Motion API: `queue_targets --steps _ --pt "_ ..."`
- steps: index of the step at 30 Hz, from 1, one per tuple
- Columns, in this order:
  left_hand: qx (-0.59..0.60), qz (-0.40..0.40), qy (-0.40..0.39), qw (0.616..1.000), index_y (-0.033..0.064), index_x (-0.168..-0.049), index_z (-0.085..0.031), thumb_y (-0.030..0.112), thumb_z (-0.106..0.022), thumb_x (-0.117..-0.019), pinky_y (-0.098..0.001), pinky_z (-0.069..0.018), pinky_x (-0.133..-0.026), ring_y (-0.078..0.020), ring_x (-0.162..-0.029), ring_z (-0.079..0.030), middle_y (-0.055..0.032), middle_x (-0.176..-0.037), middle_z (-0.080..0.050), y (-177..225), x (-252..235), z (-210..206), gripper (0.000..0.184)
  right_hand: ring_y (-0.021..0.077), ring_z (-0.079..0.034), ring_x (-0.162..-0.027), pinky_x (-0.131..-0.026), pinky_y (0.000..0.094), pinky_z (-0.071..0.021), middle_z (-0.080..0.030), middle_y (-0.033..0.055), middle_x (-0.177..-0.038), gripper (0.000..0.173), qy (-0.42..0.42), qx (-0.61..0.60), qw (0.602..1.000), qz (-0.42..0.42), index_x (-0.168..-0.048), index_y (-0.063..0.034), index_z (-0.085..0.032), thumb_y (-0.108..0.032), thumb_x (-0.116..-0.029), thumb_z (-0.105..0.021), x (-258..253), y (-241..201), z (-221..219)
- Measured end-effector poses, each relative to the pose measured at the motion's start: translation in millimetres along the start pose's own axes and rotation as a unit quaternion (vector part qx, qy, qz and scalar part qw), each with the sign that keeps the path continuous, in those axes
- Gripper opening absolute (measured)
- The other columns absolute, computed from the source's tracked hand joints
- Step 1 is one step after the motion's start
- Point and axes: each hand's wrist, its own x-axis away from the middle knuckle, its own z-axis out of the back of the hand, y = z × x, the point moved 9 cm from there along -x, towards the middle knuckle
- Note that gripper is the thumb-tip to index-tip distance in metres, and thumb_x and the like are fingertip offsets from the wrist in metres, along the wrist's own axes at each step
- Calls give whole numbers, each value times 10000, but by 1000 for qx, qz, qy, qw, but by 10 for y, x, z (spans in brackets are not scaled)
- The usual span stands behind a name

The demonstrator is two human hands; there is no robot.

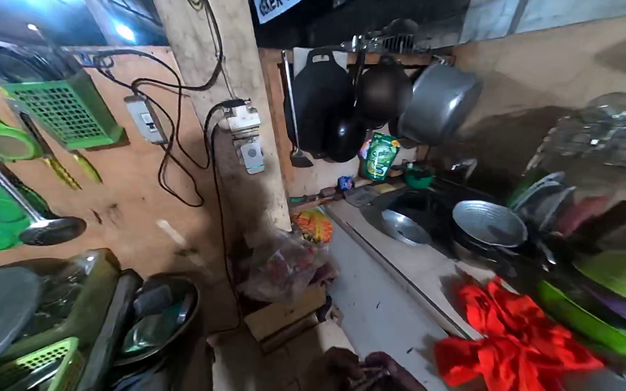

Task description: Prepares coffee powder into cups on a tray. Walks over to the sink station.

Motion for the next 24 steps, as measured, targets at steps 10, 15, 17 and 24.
queue_targets --steps 10,15,17,24 --pt "-357 -40 14 933 108 -1548 -417 346 -693 -960 -401 -575 -981 -202 -1173 -658 -124 -1434 -578 372 -2646 1771 692 249 -695 -733 -628 393 -599 -714 169 -994 520 173 121 972 101 -1439 -19 -433 -36 -958 -629 -2953 -919 704" --pt "-570 213 40 793 81 -1532 -460 167 -443 -1085 -528 -381 -1140 -389 -1352 -516 -224 -1484 -522 899 -3226 2018 455 222 -727 -768 -693 424 -633 -726 97 -930 383 229 322 911 117 -1294 -46 -539 -146 -954 -684 -3952 -1071 834" --pt "-601 208 29 771 66 -1504 -489 175 -372 -1114 -521 -406 -1119 -394 -1320 -539 -230 -1439 -557 611 -3332 2277 422 237 -731 -896 -824 480 -610 -733 93 -1018 393 217 462 857 67 -1309 -83 -565 -265 -976 -667 -4286 -984 698" --pt "-675 90 32 732 93 -1524 -478 61 -446 -1058 -551 -488 -1045 -410 -1320 -566 -174 -1529 -506 332 -3451 2729 468 362 -705 -1038 -912 573 -543 -719 181 -1119 475 140 584 798 -54 -1419 -105 -523 -352 -1018 -584 -5039 -495 339"
